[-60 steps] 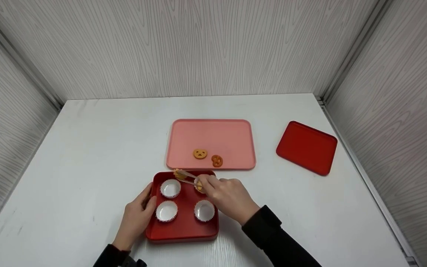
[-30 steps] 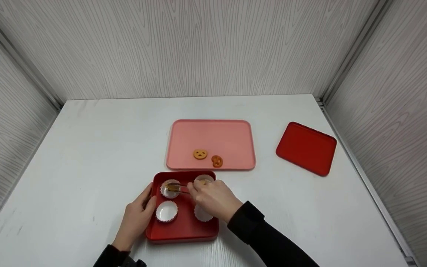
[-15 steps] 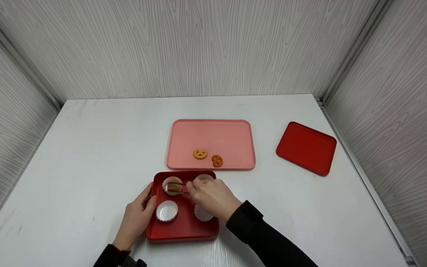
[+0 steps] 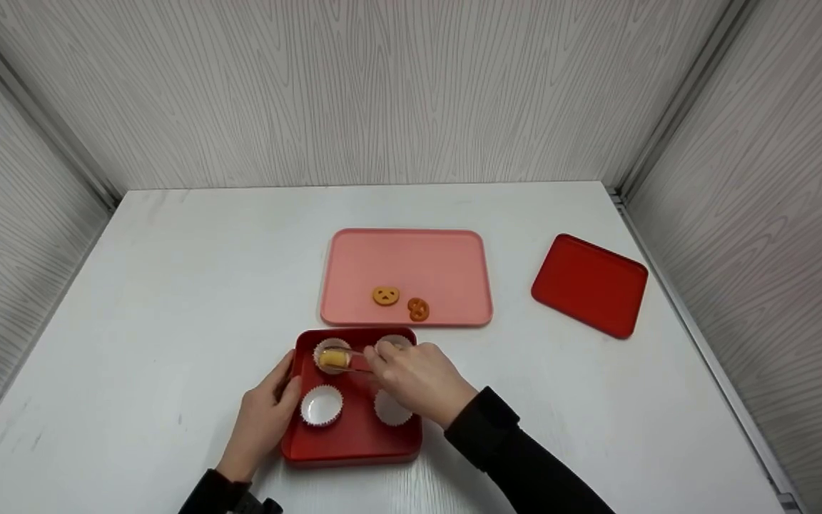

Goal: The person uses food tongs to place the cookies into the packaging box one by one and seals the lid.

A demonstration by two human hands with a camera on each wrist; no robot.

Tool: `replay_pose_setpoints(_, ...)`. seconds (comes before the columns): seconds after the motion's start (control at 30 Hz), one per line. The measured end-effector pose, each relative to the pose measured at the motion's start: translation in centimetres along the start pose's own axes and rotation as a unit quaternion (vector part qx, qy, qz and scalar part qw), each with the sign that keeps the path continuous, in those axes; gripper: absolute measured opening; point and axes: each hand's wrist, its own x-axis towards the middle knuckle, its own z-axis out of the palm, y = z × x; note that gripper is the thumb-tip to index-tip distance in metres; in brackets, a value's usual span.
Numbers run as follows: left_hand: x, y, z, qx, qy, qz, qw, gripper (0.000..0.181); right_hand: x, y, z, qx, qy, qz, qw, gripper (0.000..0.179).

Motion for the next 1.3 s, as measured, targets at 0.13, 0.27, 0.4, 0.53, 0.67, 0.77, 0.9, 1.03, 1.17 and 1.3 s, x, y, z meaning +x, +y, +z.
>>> replay_pose_setpoints(0.13,0.0,0.0,0.0,0.001,-0.004,-0.007,1.0,0.052,-0.4,0.3,-0.2,0.015,0.008,0.012,0.9998,0.036)
replay_pose_setpoints(0.27,0.1,0.0,0.0,0.0,-0.006,-0.009,0.9999,0.052,-0.8,0.6,-0.6,0.023,-0.007,0.027,0.9993,0.041)
replay_pose_setpoints(0.4,0.0,0.0,0.0,0.0,-0.001,-0.003,1.0,0.051,-1.0,0.9,-0.9,0.016,-0.013,0.035,0.9992,0.046)
replay_pose_setpoints(0.53,0.0,0.0,0.0,0.004,0.002,0.007,1.0,0.051,-1.3,1.4,-0.9,0.008,0.016,0.034,0.9992,0.044)
replay_pose_setpoints(0.67,-0.1,0.0,0.0,0.007,0.004,0.01,0.9999,0.051,-1.7,1.8,-1.0,0.011,0.034,0.042,0.9985,0.041)
replay_pose_setpoints(0.77,0.0,0.0,0.0,0.006,0.004,0.008,0.9999,0.051,-1.9,2.1,-1.2,0.014,0.035,0.053,0.9979,0.042)
replay_pose_setpoints(0.9,0.0,0.0,0.0,0.005,0.003,0.007,1.0,0.051,-2.0,2.4,-1.4,0.014,0.039,0.068,0.9969,0.041)
replay_pose_setpoints(1.03,0.0,0.0,0.0,0.006,0.003,0.005,1.0,0.051,-2.0,2.7,-1.5,0.013,0.043,0.078,0.9959,0.04)
replay_pose_setpoints(1.17,0.0,0.0,0.0,0.007,0.004,0.008,0.9999,0.051,-2.2,3.2,-1.4,0.012,0.048,0.09,0.9947,0.044)
replay_pose_setpoints(1.3,0.0,-0.1,0.0,0.007,0.007,0.01,0.9999,0.051,-2.6,3.7,-1.3,0.009,0.054,0.108,0.9926,0.048)
